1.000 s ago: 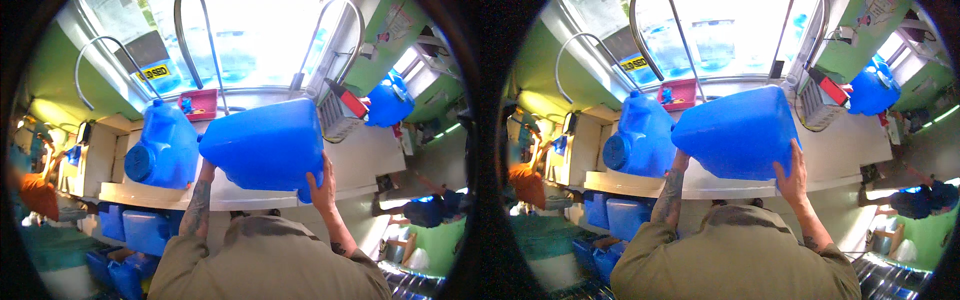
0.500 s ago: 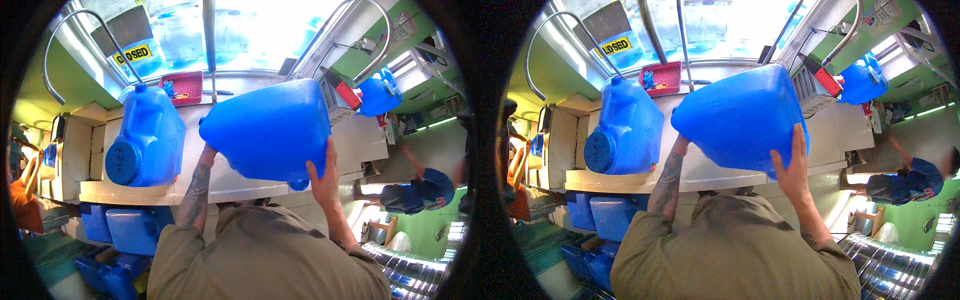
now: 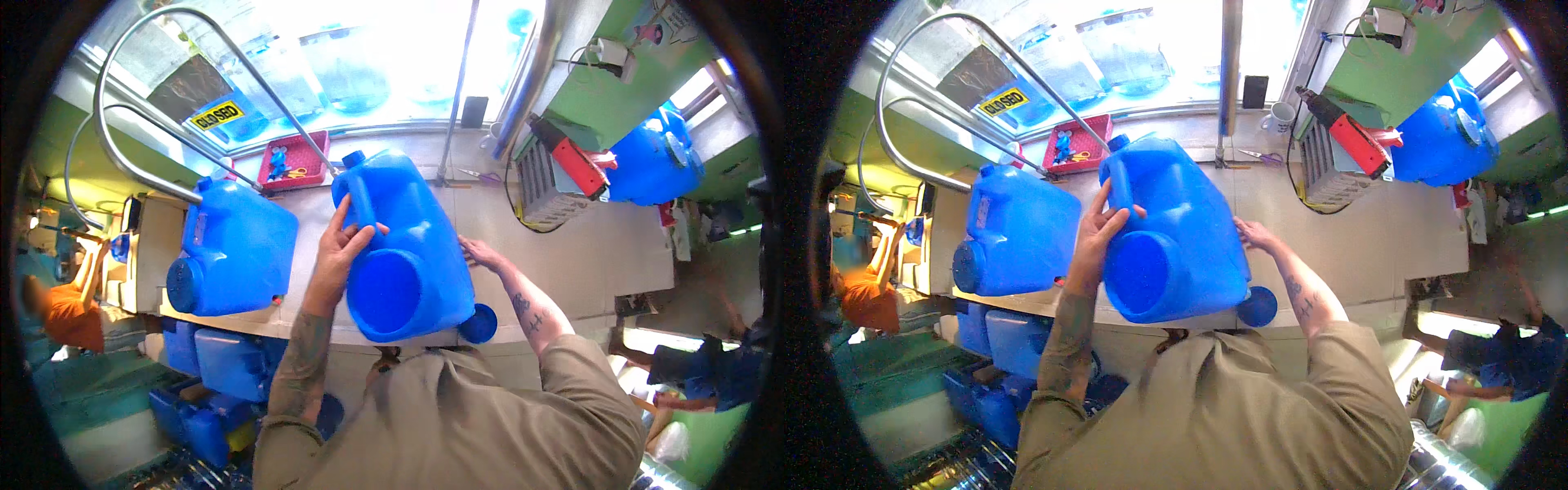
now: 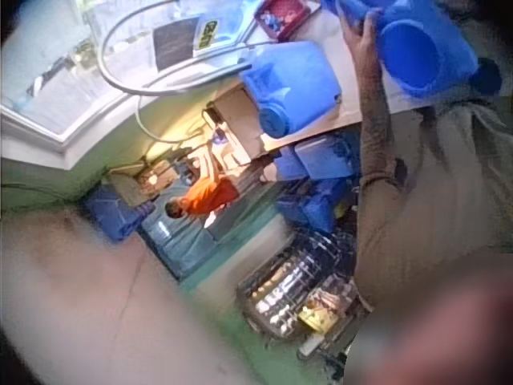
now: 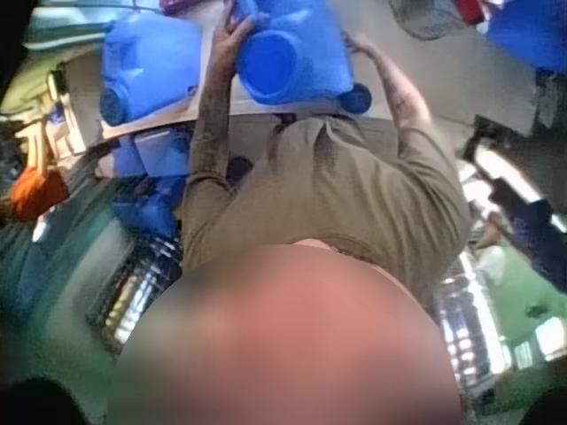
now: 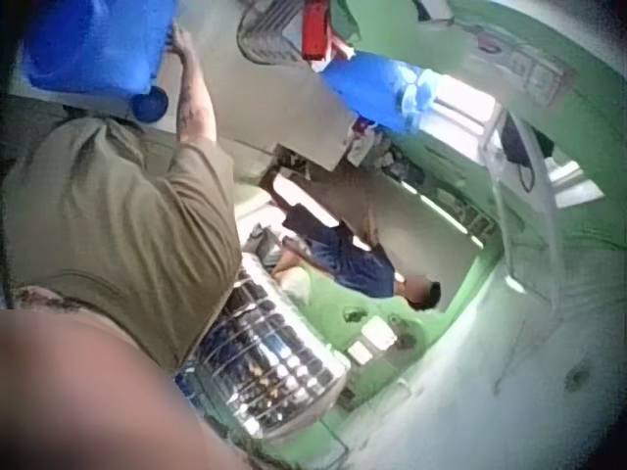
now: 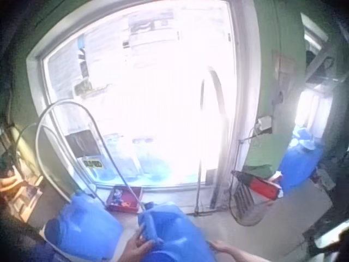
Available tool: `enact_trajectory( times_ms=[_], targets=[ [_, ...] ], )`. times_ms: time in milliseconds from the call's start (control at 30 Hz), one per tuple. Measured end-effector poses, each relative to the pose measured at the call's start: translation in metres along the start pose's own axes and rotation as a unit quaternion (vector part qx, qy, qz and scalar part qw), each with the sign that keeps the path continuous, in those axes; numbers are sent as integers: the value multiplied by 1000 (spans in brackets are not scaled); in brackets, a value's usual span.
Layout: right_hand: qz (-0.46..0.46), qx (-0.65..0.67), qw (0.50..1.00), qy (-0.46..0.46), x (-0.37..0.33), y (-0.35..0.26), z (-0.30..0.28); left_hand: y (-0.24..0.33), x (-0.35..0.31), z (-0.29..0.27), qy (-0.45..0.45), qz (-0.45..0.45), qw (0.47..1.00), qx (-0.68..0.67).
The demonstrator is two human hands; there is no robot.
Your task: The person assembles blue plastic water containers by placing green mesh filters into the openings, securing them with a heat gun, and attaching caps. They also fill the containers with water from a tap and handle large water bottles nearby.
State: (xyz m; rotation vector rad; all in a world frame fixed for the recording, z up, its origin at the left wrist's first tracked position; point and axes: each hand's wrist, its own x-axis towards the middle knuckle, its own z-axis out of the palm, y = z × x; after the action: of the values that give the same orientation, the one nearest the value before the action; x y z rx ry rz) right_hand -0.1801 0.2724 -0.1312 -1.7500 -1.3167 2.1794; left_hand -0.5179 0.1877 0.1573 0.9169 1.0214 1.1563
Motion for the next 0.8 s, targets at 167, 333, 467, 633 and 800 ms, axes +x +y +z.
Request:
enact_trajectory(
  times_ms=[167, 333, 467, 633, 800],
  targets=[
    [-226, -349, 846, 335, 86, -54, -42, -25, 31, 75, 93, 19, 977, 192],
    [-141, -465, 835, 258, 108, -76, -79, -38, 63, 92, 116, 95, 980, 130],
    [-133, -413, 880, 194, 103, -96, -92, -41, 81, 98, 128, 111, 975, 143],
    [-294, -270, 898, 186, 76, -117, -97, -44, 84, 103, 142, 123, 974, 129],
    [-372, 45, 910, 178, 24, -77, -85, -46, 78, 79, 114, 132, 972, 155]
  ],
)
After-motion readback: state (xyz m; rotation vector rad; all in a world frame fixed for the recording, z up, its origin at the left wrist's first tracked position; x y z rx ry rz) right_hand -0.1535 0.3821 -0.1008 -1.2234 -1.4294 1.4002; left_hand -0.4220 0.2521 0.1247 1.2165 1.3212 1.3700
